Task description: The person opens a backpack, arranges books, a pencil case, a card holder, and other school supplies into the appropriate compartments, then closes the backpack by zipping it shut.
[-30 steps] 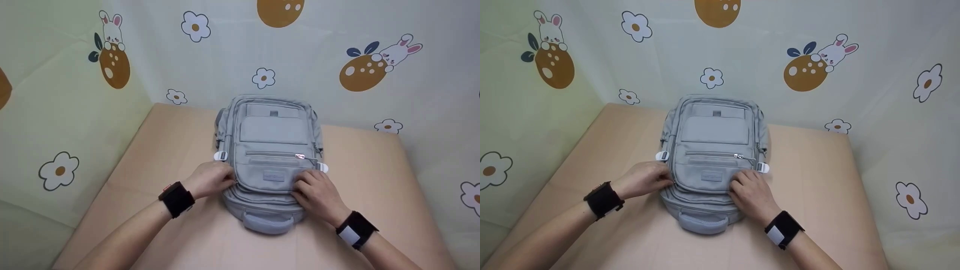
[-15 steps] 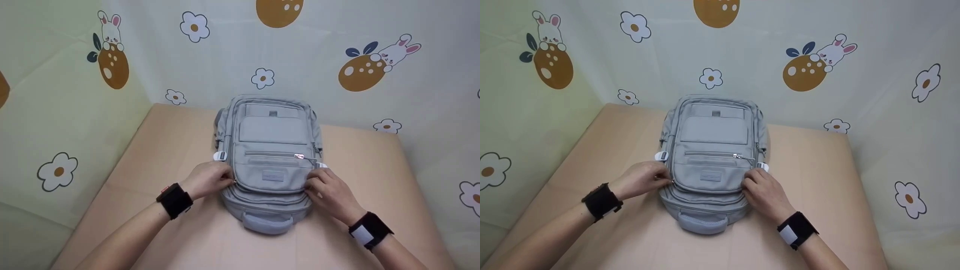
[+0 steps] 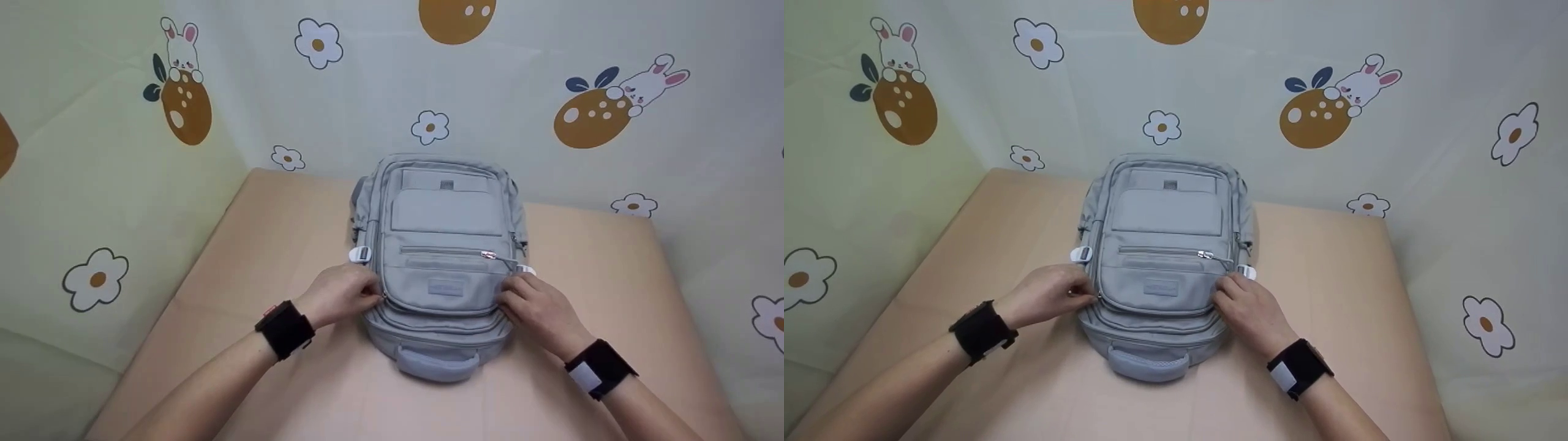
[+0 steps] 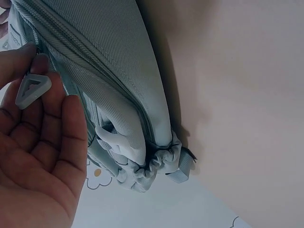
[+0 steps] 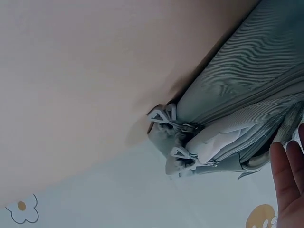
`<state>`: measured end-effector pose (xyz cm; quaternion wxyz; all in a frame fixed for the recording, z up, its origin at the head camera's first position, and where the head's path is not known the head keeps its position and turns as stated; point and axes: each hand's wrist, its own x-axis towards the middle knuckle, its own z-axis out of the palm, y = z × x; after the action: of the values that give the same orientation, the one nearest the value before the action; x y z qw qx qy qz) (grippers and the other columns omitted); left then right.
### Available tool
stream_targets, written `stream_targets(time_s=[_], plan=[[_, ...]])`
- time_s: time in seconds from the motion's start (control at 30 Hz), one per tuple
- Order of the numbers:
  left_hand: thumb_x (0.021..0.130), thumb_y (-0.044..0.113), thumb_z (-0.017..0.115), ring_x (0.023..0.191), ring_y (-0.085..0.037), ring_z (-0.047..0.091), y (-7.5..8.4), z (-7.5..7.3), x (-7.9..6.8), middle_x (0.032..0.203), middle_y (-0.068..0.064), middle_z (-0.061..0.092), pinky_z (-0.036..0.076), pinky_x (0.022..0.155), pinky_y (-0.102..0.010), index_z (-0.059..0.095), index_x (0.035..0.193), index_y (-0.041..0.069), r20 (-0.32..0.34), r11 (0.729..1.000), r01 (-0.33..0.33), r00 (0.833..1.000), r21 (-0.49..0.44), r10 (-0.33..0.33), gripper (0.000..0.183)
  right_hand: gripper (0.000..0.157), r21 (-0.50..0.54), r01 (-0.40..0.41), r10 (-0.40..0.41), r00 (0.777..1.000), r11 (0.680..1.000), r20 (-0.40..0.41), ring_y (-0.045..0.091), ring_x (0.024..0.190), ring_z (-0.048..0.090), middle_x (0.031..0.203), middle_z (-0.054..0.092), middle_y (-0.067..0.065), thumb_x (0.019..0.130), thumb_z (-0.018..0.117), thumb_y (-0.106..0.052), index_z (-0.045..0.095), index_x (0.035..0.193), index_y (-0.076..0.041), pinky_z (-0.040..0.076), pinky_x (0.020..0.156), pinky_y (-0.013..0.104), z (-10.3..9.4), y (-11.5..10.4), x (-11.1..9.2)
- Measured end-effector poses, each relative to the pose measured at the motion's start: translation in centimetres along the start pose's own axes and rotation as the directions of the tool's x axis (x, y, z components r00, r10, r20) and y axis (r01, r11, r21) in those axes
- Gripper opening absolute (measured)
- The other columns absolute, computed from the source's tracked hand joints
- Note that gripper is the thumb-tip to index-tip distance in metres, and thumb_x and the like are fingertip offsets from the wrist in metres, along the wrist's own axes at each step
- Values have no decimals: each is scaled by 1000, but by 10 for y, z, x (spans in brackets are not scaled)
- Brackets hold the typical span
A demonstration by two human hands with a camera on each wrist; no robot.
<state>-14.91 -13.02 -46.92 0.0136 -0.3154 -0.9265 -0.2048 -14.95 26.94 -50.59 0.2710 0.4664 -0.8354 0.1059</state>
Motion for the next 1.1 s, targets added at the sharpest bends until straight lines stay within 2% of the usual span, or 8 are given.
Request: stream_targets(time_s=[0.13, 0.37, 0.5, 0.77, 1.1], plan=[[86, 19, 78, 68, -9, 53, 4, 1, 0, 72, 13, 60, 45, 58, -30, 70, 77, 19, -6, 1000, -11, 1000, -1, 11, 12, 13, -24, -9, 9, 999, 1000, 32, 27, 102, 60, 107, 65, 8, 96, 57, -9, 69, 98, -6, 53, 88, 35, 1, -2, -1], [86, 18, 76, 66, -7, 56, 22, 10, 3, 75, 10, 66, 46, 58, -26, 73, 81, 17, 46, 998, -50, 998, -50, 52, 6, 25, -48, -17, 20, 998, 999, 59, 26, 100, 59, 107, 64, 8, 104, 45, -14, 68, 98, -6, 53, 86, 34, 3, -4, -1], [86, 19, 76, 64, -8, 55, 36, 19, 8, 72, 10, 65, 46, 57, -27, 73, 78, 17, 25, 996, -84, 996, -19, 85, 9, 25, -55, -23, 27, 997, 998, 66, 25, 100, 58, 107, 63, 7, 102, 44, -14, 67, 98, -6, 52, 85, 34, 4, -5, -1], [89, 22, 75, 63, -8, 57, 53, 29, 14, 71, 10, 66, 49, 59, -29, 74, 78, 18, 19, 997, -77, 997, 31, 77, 12, 13, -44, -29, 31, 998, 999, 50, 26, 98, 58, 107, 64, 8, 94, 56, -8, 68, 98, -5, 52, 83, 36, 4, -7, -1], [90, 24, 77, 70, -9, 62, 52, 28, 12, 78, 8, 70, 52, 65, -28, 75, 84, 17, 31, 998, -67, 997, -1, 67, 9, 9, -9, -61, 61, 998, 998, 33, 27, 98, 59, 104, 64, 8, 87, 69, -4, 68, 96, -8, 53, 84, 38, 1, -3, -4]])
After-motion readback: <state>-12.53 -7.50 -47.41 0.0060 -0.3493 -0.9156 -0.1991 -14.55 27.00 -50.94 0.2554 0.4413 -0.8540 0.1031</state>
